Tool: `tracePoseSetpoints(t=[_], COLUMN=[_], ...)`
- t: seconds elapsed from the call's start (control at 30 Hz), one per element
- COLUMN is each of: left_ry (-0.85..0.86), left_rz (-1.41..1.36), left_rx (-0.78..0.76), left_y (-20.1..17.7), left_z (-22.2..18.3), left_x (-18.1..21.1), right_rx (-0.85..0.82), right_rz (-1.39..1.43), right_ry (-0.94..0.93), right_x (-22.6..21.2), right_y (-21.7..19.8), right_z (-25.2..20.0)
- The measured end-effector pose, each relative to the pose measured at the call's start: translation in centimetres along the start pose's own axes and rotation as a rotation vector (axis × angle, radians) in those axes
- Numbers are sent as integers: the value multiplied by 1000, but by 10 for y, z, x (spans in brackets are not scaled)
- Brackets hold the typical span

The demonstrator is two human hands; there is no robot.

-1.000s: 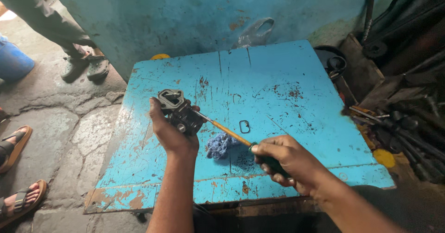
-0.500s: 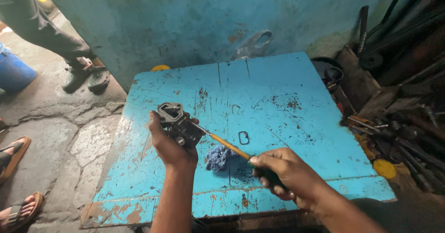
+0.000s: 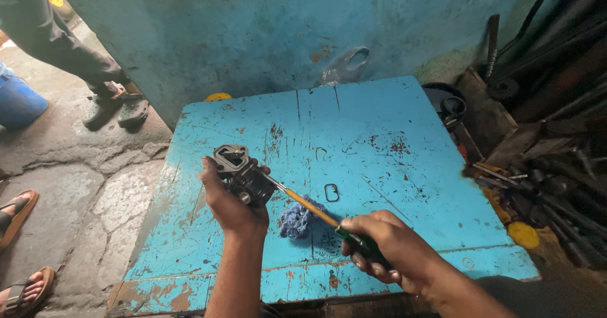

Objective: The person uses a screwdriver to adjust screws on a carburetor held in the left hand. The person repeatedly rotates the screwdriver and repositions the carburetor to access different screws on the component.

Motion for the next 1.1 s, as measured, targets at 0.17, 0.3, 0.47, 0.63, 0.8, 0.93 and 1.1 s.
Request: tracePoseSetpoints(t=[0.17,0.3,0.47,0.63,0.8,0.93,1.1], left_ry=[37,12,9,27,57,42,36], left_rz=[-9,-3,3,13,14,15,0], left_rx=[-5,-8,-11,-23,-34,-41,-34], left_y=[0,0,1,2,4,5,5], left_z=[0,1,1,1,0,0,-1], left_x=[3,1,2,4,7,7,6], right_rx=[-23,-56,8,-51,-27,7,-20], right_rz=[-39,-61,-107,-111,-129,-91,-132], right_ry=[-61,-101,-3,-114,-45,1,-59], right_x=[-5,-10,-4,-15,-9,-6,-13], right_y=[2,4,2,6,7,6,7], right_z=[2,1,-1,-1,-2,-3,-1])
Point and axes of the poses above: each hand's wrist, its own z-axis towards the middle knuckle, its own y-axis out of the palm, x = y × z, the point moved 10 cm from there along z, towards the middle knuckle, and after that the axes turned 12 degrees about -x, right-handed, at the moved point
